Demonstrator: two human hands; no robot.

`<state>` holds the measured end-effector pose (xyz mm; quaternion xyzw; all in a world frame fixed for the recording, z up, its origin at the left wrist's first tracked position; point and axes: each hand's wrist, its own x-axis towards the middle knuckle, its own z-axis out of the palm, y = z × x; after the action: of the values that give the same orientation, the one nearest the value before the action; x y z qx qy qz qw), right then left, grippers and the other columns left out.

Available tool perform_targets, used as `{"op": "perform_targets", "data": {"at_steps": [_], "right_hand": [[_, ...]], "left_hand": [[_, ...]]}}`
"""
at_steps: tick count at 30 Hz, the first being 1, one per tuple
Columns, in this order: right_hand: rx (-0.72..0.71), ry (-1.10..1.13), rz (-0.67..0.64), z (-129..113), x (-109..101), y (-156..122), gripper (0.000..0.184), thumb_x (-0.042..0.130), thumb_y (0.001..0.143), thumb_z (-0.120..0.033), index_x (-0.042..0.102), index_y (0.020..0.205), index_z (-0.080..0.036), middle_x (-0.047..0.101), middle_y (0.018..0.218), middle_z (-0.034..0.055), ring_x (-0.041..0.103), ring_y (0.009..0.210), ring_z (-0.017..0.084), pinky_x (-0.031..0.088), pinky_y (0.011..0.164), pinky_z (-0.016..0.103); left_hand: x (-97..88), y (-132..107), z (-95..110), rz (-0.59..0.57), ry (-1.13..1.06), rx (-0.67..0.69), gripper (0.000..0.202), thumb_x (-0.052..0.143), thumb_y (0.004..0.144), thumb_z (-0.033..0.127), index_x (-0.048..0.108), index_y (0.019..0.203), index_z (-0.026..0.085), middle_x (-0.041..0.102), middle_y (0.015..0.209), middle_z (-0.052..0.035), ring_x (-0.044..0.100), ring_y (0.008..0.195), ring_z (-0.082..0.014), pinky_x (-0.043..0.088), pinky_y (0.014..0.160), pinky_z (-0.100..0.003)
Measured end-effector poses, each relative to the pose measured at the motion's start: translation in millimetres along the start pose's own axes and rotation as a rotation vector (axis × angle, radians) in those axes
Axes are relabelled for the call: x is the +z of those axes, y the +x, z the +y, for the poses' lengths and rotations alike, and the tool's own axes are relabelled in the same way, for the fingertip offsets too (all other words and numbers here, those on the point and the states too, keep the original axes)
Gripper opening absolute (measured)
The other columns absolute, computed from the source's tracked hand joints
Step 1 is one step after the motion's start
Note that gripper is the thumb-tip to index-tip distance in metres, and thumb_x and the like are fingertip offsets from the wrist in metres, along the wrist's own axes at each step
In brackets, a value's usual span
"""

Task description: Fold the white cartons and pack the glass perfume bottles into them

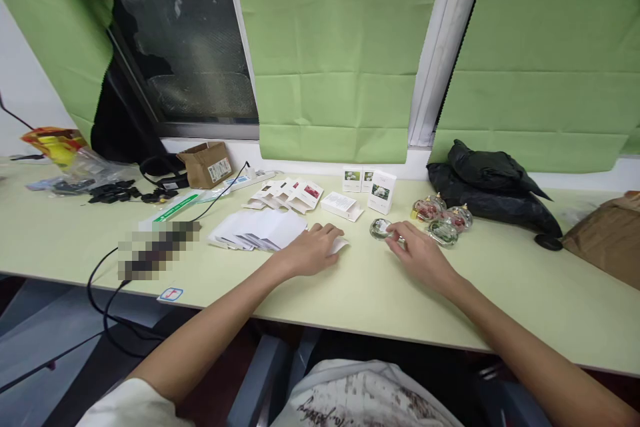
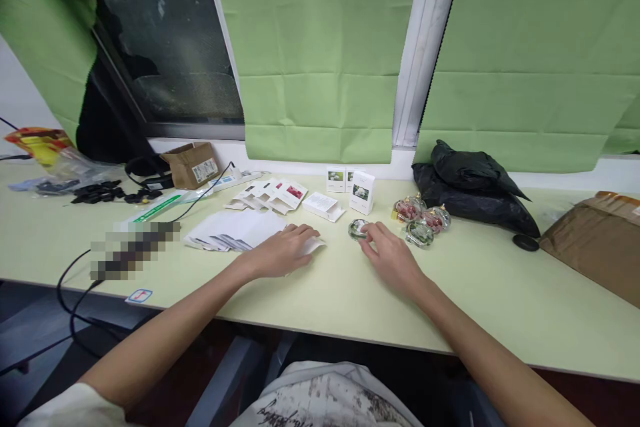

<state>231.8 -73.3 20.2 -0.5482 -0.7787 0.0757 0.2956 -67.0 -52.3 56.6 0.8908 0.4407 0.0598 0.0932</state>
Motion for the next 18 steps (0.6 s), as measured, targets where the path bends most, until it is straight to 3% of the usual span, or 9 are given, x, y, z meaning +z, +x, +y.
{"op": "perform_targets", "data": {"at_steps": [3, 7, 10, 14, 18], "right_hand": [[0.017, 0.155, -0.134, -19.6, 1.9, -5.5, 0.027, 0.048, 0.104, -0.047, 0.065, 0.113, -0.028, 0.07, 0.098, 0.0016, 0.062, 0.075, 0.02, 0.044, 0.071, 0.034], [0.065, 0.411, -0.202, -35.3, 13.9, -10.8, 0.035, 0.052, 0.102, -0.058, 0.064, 0.119, -0.029, 0.071, 0.098, 0.0005, 0.061, 0.073, 0.018, 0.045, 0.068, 0.032], [0.05, 0.477, -0.231, -37.5, 23.7, -12.8, 0.034, 0.056, 0.1, -0.057, 0.065, 0.119, -0.029, 0.071, 0.095, 0.0001, 0.062, 0.078, 0.019, 0.046, 0.071, 0.032], [0.024, 0.461, -0.254, -32.2, 29.5, -12.9, 0.025, 0.059, 0.1, -0.047, 0.07, 0.104, -0.025, 0.071, 0.092, 0.0007, 0.061, 0.078, 0.02, 0.046, 0.073, 0.032], [0.005, 0.481, -0.2, -22.0, 33.7, -11.3, 0.027, 0.055, 0.102, -0.044, 0.073, 0.101, -0.024, 0.071, 0.099, 0.0035, 0.064, 0.086, 0.022, 0.048, 0.078, 0.035]], "left_hand": [[3.9, 3.7, 7.4, 0.102, -0.232, 0.002, 0.053, 0.053, 0.098, 0.047, 0.047, 0.149, 0.029, 0.054, 0.151, -0.0092, 0.052, 0.137, -0.0332, 0.047, 0.108, -0.047], [8.4, 12.0, 15.9, 0.2, -0.494, -0.071, 0.059, 0.058, 0.096, 0.057, 0.048, 0.148, 0.03, 0.052, 0.155, -0.0078, 0.057, 0.135, -0.0323, 0.049, 0.107, -0.044], [11.8, 15.3, 19.0, 0.203, -0.638, -0.12, 0.063, 0.061, 0.093, 0.063, 0.05, 0.146, 0.029, 0.053, 0.154, -0.0089, 0.057, 0.135, -0.0332, 0.051, 0.104, -0.044], [21.4, 12.3, 17.0, 0.175, -0.722, -0.153, 0.075, 0.065, 0.089, 0.069, 0.047, 0.149, 0.028, 0.047, 0.16, -0.0113, 0.054, 0.139, -0.035, 0.05, 0.107, -0.045], [36.8, 6.9, 11.7, 0.122, -0.762, -0.161, 0.075, 0.061, 0.092, 0.07, 0.046, 0.149, 0.024, 0.051, 0.154, -0.0161, 0.058, 0.132, -0.0336, 0.049, 0.107, -0.046]]}}
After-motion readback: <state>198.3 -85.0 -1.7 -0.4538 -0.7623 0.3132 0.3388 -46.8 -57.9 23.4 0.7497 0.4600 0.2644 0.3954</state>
